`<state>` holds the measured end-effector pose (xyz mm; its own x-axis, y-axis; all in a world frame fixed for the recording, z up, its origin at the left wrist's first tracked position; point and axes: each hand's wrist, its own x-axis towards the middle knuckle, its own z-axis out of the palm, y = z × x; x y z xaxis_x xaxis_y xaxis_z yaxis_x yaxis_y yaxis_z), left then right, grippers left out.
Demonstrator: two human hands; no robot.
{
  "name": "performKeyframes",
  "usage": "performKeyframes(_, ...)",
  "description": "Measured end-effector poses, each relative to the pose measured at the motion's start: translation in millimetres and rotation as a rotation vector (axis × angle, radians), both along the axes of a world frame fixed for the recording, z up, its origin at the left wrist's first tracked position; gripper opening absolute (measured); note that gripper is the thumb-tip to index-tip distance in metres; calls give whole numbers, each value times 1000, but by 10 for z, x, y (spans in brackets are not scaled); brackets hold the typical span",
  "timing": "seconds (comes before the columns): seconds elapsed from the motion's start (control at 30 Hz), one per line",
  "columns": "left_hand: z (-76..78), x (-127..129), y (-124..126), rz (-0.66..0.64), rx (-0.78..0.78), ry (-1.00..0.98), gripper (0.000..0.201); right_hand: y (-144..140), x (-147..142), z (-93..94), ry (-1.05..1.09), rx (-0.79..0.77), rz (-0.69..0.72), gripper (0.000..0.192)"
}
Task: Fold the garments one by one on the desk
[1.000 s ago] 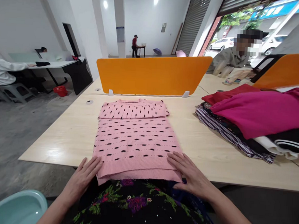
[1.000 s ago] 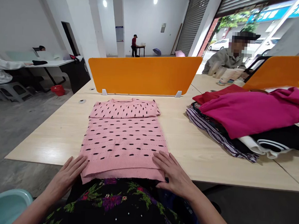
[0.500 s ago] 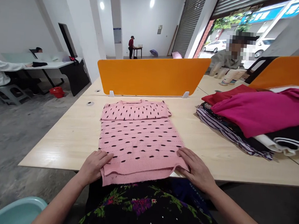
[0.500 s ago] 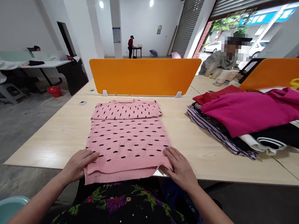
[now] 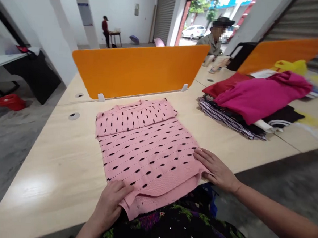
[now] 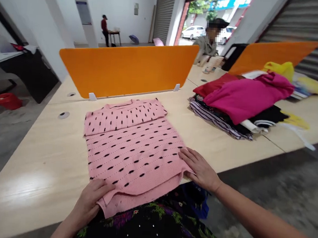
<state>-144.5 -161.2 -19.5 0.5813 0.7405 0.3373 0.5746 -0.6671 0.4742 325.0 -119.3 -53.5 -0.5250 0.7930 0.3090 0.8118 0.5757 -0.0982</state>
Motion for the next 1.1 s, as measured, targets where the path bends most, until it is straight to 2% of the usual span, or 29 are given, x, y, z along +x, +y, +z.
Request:
performKeyframes(0.13, -23, -73, 85, -69, -26, -63, 48, -10, -26, 44, -5, -62, -33, 71)
performKeyframes(0.27, -51, -92, 119, -85, -7, -85, 49, -20, -45, 83, -5, -110, -107, 74)
performKeyframes(0.43, -45, -81, 114, -73, -16, -90, 47, -13, -53, 90, -2, -78, -63, 71)
performKeyframes(0.6, 19, -72, 118, -24, -101, -81, 45, 8, -41, 89, 46, -57, -41, 62)
performKeyframes(0.7, 77, -69, 129, -11, -147, -115, 36, 13, -46, 93, 133, -37, -31, 54)
performKeyframes(0.87, 127, -36, 80, 44, -99, -117, 20, 16, -59, 62, 302, 50, 45, 39)
performKeyframes(1.0, 69, 16, -38, 103, -14, -68, 28, 75, -80, 19, 294, 114, 26, 36)
performKeyframes(1.1, 31, 17, -139, 223, -7, -123, 38, 108, -102, 43, 267, 108, 65, 36)
